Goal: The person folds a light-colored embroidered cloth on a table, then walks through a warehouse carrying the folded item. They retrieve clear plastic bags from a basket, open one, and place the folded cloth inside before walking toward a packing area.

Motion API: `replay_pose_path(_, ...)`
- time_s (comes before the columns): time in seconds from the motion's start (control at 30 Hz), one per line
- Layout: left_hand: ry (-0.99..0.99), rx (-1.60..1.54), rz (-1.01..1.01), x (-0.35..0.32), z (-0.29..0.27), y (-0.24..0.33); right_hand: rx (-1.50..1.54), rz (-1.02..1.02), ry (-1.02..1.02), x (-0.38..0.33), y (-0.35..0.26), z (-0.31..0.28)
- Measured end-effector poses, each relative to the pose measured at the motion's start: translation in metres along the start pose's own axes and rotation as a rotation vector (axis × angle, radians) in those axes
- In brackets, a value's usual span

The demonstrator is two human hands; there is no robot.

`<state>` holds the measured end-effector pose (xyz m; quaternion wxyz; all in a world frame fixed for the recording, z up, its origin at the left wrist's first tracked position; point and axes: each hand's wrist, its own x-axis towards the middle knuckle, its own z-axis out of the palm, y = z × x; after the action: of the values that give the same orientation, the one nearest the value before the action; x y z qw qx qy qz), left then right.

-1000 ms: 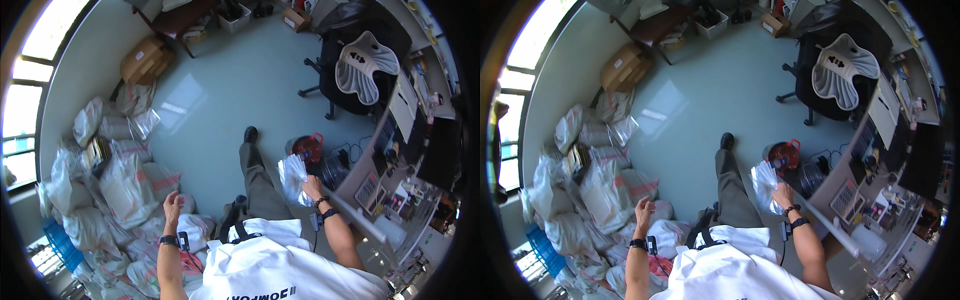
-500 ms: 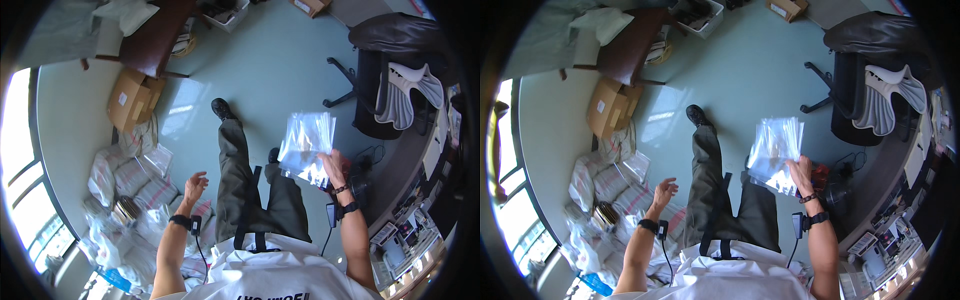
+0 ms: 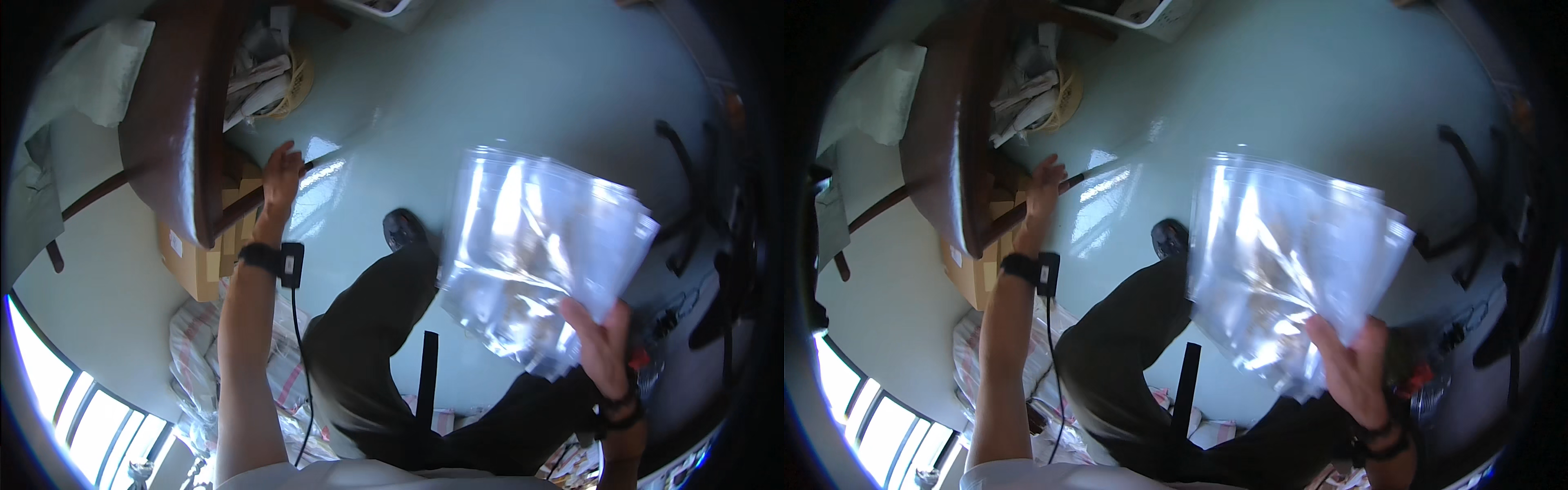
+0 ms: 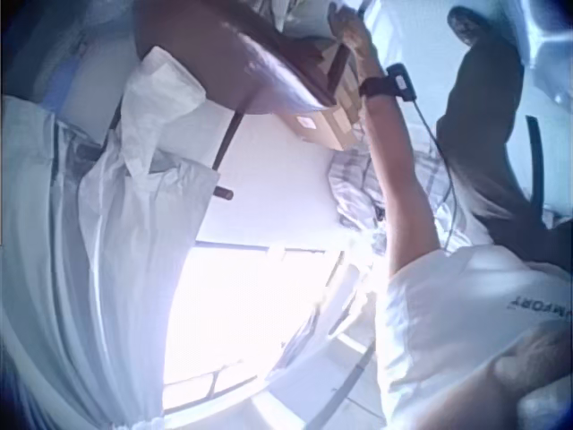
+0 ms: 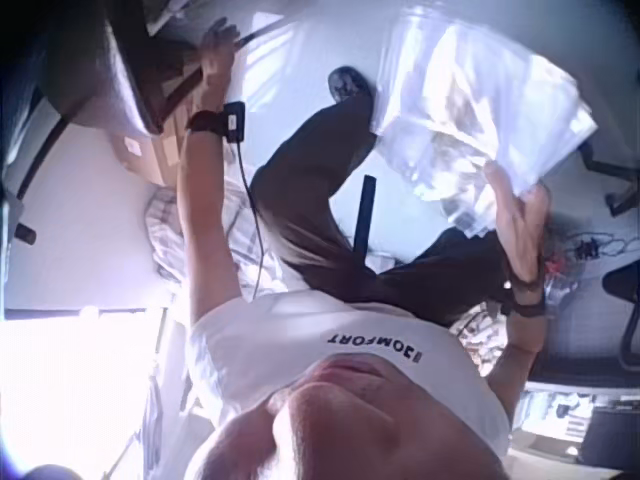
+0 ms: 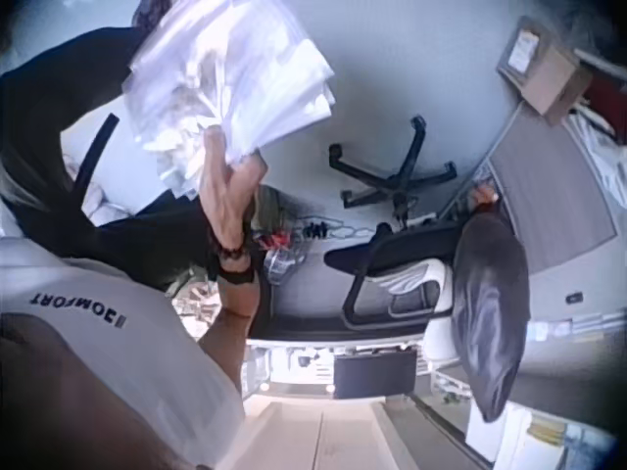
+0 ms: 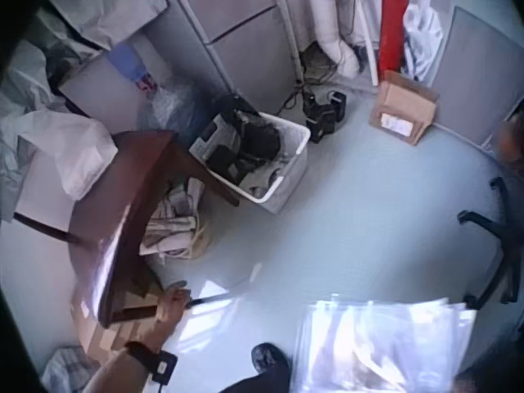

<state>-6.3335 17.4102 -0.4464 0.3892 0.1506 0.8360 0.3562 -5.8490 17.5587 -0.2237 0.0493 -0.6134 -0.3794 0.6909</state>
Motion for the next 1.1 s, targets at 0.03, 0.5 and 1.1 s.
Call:
replay_pose_path(0.03,0.073,0.022,0.017,0.026,0.001,-0.005,-0.048,0.017,0.085,0.009,-0.002,-0.002)
replay_pose_path(0.5,0.365,-0.108,0.053,0.192,-0.042,-0.043,-0.263,-0.152,0.301,0.115,-0.018,0.002)
replay_pose_path(1.1,0.518,-1.038,-0.069,0.104,0.002,-0.065,-0.286,-0.099,0.242,0.141,-0.037,0.033)
